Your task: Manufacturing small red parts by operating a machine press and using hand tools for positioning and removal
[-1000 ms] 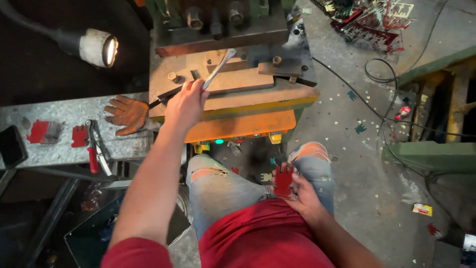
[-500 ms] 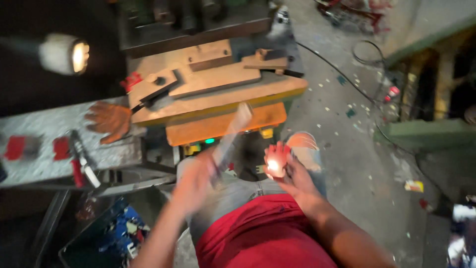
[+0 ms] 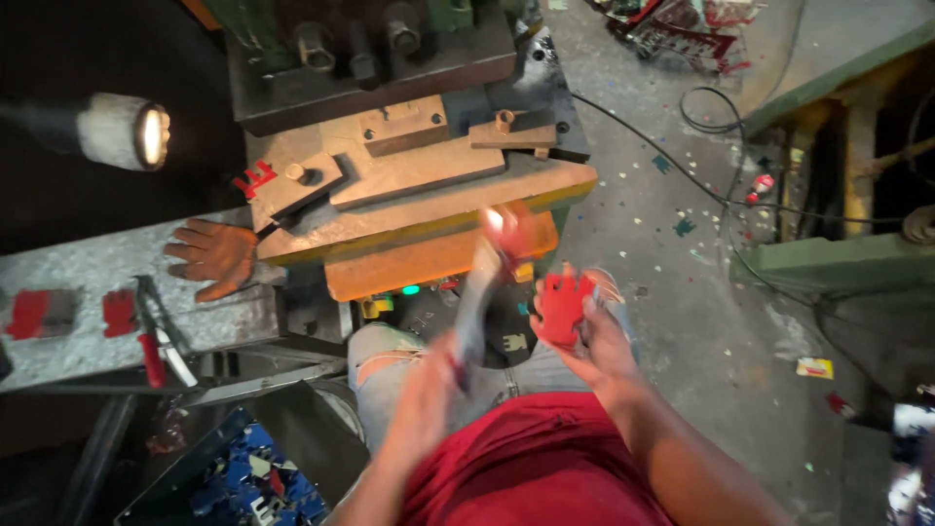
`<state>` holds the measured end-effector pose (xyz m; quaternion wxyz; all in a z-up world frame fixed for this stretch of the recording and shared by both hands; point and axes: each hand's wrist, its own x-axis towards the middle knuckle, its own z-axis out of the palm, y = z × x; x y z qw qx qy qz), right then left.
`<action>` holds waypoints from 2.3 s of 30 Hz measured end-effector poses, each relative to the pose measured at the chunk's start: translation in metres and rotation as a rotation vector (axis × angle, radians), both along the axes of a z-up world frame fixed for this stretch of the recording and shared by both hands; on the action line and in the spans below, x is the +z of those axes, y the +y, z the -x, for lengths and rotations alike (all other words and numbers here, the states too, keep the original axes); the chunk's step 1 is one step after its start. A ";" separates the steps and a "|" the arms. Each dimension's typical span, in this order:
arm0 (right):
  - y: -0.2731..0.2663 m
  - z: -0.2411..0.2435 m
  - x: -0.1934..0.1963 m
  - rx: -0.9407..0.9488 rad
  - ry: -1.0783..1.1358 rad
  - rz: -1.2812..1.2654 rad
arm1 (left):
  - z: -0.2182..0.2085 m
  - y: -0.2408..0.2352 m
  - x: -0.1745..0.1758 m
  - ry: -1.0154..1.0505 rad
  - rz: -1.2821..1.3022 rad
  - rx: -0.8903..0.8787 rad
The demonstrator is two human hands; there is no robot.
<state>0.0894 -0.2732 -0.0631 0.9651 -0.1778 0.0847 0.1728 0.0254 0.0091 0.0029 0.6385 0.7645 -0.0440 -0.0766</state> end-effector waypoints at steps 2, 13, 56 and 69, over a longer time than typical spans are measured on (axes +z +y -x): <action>0.008 0.013 -0.004 0.025 0.179 0.181 | -0.066 0.013 0.024 -0.143 -0.148 0.111; 0.016 0.050 -0.059 0.260 0.299 0.192 | -0.216 0.043 0.034 -0.055 -0.693 0.336; 0.029 0.050 -0.017 0.176 0.282 0.375 | -0.195 -0.043 0.067 0.111 -0.367 0.339; 0.033 0.050 0.031 0.164 0.337 0.525 | -0.220 -0.001 0.042 -0.013 -0.247 0.460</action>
